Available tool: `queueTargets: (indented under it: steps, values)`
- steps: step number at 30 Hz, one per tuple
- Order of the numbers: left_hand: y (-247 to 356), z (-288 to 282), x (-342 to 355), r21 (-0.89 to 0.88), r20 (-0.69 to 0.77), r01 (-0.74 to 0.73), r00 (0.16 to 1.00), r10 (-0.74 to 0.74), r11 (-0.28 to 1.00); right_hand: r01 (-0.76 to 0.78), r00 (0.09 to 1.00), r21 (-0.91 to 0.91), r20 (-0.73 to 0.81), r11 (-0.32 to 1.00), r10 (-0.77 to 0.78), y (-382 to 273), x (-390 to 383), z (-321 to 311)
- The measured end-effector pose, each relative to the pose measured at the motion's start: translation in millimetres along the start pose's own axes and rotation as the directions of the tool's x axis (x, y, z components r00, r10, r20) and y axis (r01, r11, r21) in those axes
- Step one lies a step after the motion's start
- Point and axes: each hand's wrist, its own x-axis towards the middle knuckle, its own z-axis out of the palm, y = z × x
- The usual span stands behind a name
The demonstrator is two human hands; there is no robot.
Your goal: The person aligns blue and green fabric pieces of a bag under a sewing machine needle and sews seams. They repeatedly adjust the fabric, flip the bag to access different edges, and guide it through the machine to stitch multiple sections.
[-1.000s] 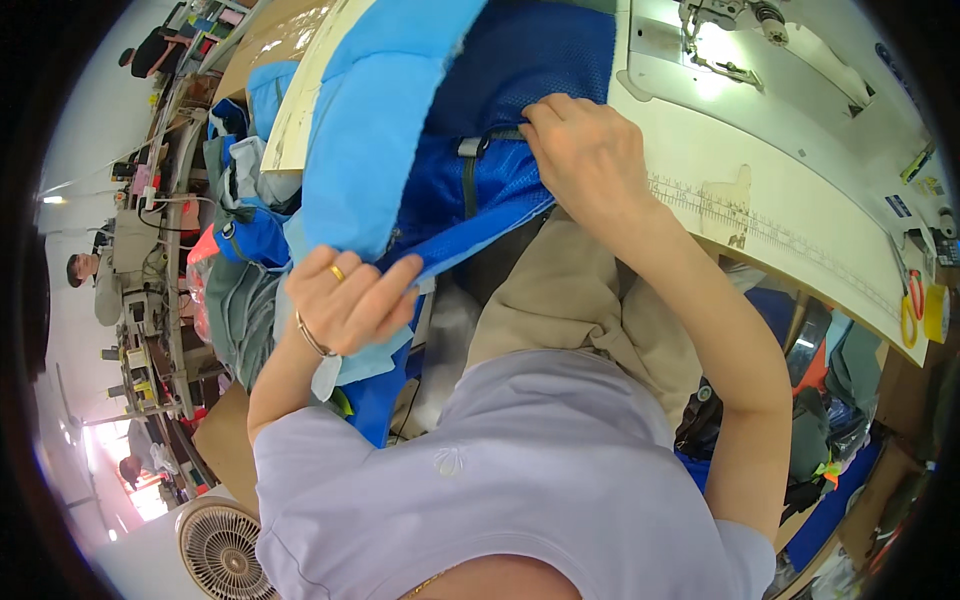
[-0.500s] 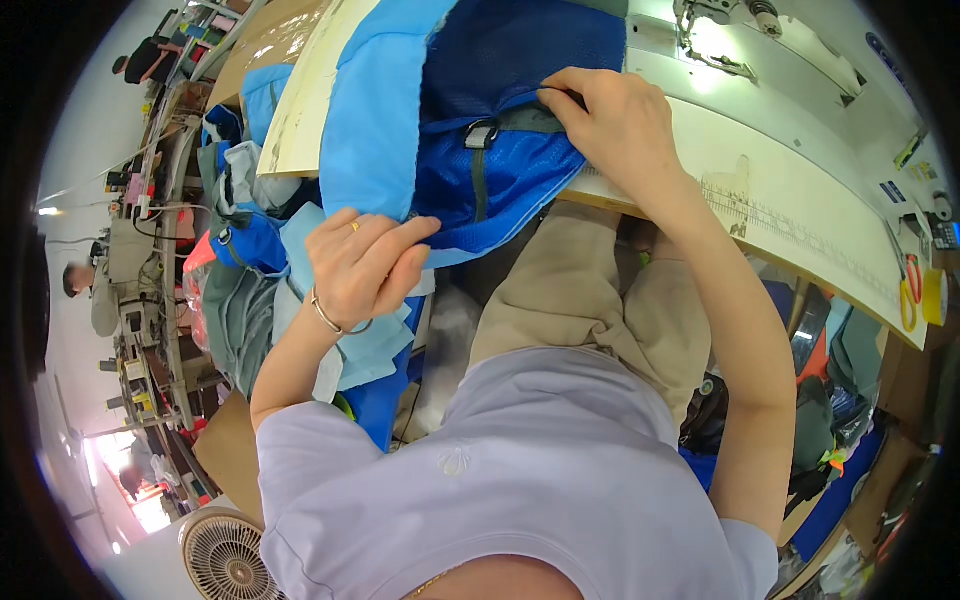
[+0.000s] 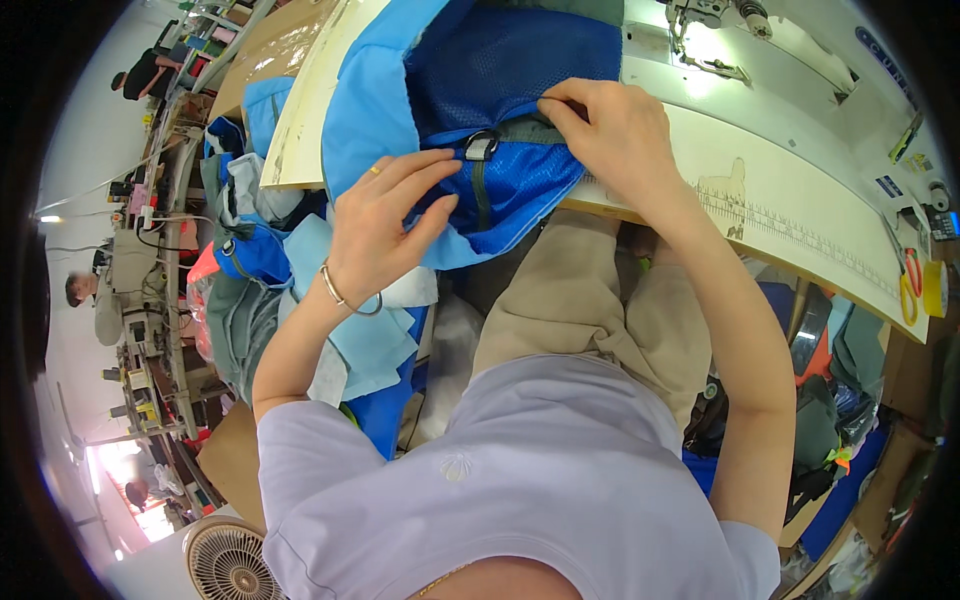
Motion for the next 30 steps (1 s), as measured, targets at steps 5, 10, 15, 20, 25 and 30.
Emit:
queueTargets:
  steps: [5,10,15,20,25,30]
  values:
    - [3.8,18.5,18.5,0.034,0.011,-0.185,0.983,0.184,0.982,-0.067,0.997,0.123,0.042,0.99,0.062,8.0,4.1,-3.1]
    - [4.8,34.8,32.5,0.078,0.082,-0.188,0.98,0.181,0.979,-0.127,0.99,0.175,0.082,0.976,0.114,10.3,1.1,-8.0]
    - [3.3,42.9,26.3,0.112,0.036,-0.214,0.977,0.211,0.97,-0.181,0.984,0.247,0.054,0.952,0.172,4.7,-12.6,-7.2]
    - [1.4,51.2,20.4,0.143,-0.056,-0.225,0.971,0.234,0.964,-0.213,0.975,0.357,0.013,0.909,0.224,7.7,-22.3,-0.8]
    - [-0.9,54.5,13.9,0.193,-0.117,-0.233,0.959,0.259,0.953,-0.205,0.976,0.403,0.018,0.892,0.217,10.1,-22.7,-0.7]
    - [-0.7,47.3,6.9,0.158,-0.149,-0.285,0.94,0.308,0.945,-0.189,0.98,0.414,0.019,0.891,0.199,11.6,-22.7,-0.4]
